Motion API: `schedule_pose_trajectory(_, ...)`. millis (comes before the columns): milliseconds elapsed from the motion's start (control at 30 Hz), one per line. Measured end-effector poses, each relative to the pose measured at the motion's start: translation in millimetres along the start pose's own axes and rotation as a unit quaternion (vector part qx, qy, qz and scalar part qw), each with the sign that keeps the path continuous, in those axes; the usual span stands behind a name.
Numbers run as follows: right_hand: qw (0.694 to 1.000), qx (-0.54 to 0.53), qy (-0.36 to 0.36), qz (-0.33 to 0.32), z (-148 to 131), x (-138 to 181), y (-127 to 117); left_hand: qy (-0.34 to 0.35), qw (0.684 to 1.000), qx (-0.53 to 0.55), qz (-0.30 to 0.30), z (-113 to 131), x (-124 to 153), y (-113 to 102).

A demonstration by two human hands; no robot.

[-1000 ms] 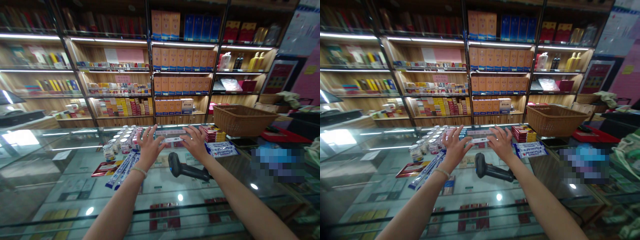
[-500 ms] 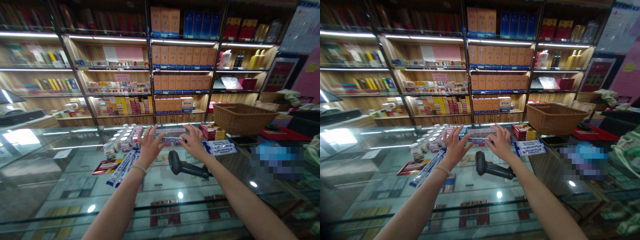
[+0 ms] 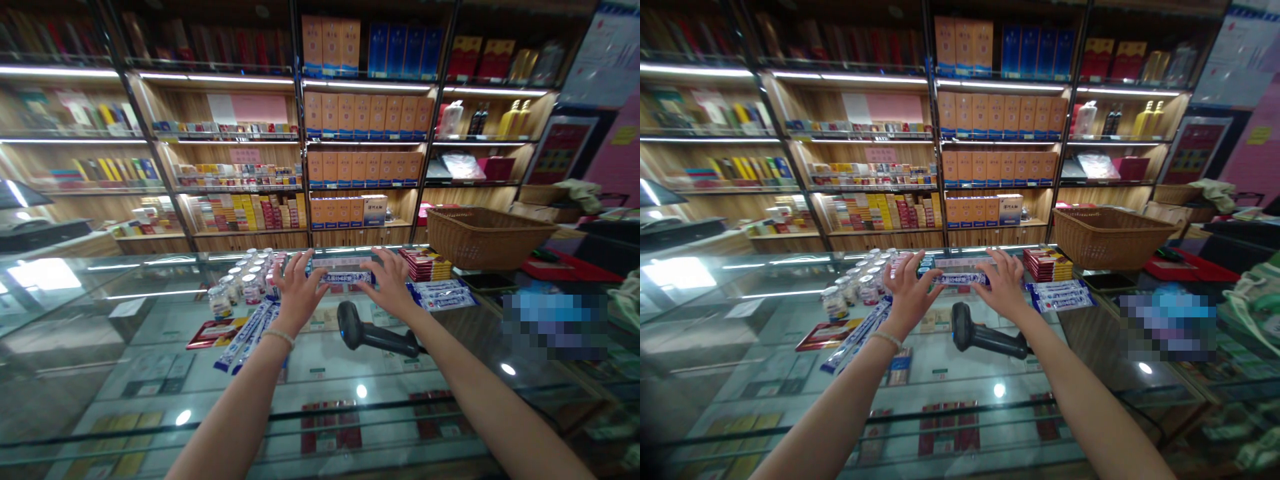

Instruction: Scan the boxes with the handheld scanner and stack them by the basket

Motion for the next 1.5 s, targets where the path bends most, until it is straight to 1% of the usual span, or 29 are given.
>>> schedule_pose_trajectory(167,0.998,0.051,-0.038,0.006,4,2,-2,-0.005,1.000,0.006,-0.011,0,-1,-1)
schedule_pose_trajectory(333,0.996,0.068,-0.056,0.007,7,2,-2,-0.005,1.000,0.002,-0.006,0,-1,-2)
schedule_pose_trajectory(600,0.996,0.073,-0.048,0.010,6,1,-2,-0.002,1.000,0.003,-0.006,0,-2,-1)
schedule_pose_trajectory(733,0.998,0.060,-0.031,0.001,7,-1,-2,0.002,1.000,-0.004,-0.009,1,-4,-1)
schedule_pose_trajectory(933,0.999,0.053,-0.007,-0.002,16,-14,-15,0.025,1.000,-0.014,-0.001,9,-20,-5)
schedule_pose_trajectory(1067,0.998,0.059,-0.017,0.005,28,-18,-31,0.053,0.998,-0.014,-0.020,22,-35,-12)
schedule_pose_trajectory(1133,0.998,0.061,-0.019,0.011,36,-15,-39,0.066,0.997,-0.009,-0.037,32,-42,-16)
schedule_pose_trajectory(1233,0.997,0.070,-0.014,0.017,51,-9,-53,0.068,0.996,-0.001,-0.055,52,-52,-18)
schedule_pose_trajectory(1500,0.993,0.111,-0.006,0.031,92,14,-85,0.071,0.993,0.034,-0.092,105,-69,-12)
Point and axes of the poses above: each hand's wrist, its own x-axis away from the middle knuckle, its own y-axis out of the palm, z = x × y, the point moved 1 cm from there along -x, towards the middle knuckle, and after that the axes turned 5 degrees about -x, right-handed, at the moved point
